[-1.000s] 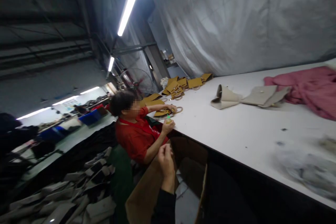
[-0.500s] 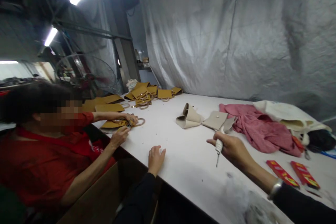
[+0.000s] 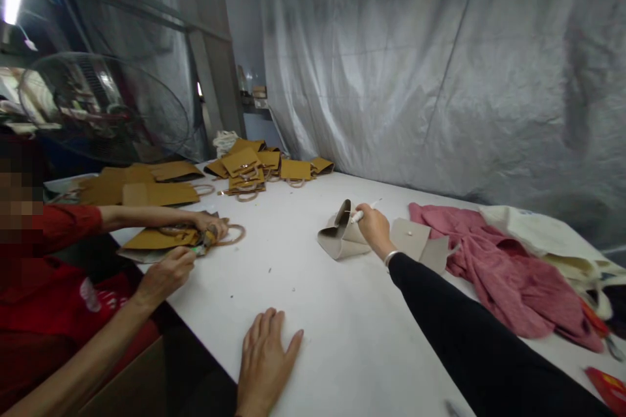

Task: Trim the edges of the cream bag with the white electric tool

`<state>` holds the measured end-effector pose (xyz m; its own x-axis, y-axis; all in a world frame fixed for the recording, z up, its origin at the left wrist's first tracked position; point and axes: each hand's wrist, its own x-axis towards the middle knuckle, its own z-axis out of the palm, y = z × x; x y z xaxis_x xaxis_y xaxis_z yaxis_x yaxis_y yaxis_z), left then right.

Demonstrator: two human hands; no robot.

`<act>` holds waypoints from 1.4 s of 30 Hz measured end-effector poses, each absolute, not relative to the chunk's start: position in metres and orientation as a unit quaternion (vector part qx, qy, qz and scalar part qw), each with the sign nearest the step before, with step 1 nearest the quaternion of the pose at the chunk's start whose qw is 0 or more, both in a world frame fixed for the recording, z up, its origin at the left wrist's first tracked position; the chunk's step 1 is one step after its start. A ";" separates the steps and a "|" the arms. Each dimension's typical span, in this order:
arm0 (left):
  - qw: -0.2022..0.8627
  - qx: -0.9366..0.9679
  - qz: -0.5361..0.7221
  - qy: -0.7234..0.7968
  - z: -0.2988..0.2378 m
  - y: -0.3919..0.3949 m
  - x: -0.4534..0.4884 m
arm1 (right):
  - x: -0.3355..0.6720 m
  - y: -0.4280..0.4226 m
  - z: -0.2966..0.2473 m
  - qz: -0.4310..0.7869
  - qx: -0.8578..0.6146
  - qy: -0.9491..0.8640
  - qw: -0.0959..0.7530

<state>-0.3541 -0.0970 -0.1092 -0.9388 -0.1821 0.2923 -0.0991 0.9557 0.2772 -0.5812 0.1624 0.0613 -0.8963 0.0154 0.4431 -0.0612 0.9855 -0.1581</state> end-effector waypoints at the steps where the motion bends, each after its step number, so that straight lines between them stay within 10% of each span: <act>1: 0.152 0.075 -0.133 -0.977 -0.109 -0.097 -0.354 | -0.596 0.155 0.069 0.076 0.008 -0.971 0.229; 23: 0.177 0.081 -0.210 -0.958 -0.118 -0.102 -0.355 | -0.599 0.132 0.159 -0.064 0.137 -0.968 0.199; 32: 0.375 0.189 -0.565 -0.711 -0.064 -0.108 -0.319 | -0.422 0.113 0.271 0.069 0.134 -0.930 0.335; 42: 0.633 -0.042 -0.439 -0.636 0.061 -0.112 -0.101 | -0.207 0.102 0.262 0.368 0.269 -0.813 0.362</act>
<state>-0.1010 -0.1119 0.0614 -0.1956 -0.5031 0.8418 0.6093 0.6103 0.5063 -0.2073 0.1025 0.2624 -0.5941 -0.1708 0.7861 -0.7032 0.5848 -0.4044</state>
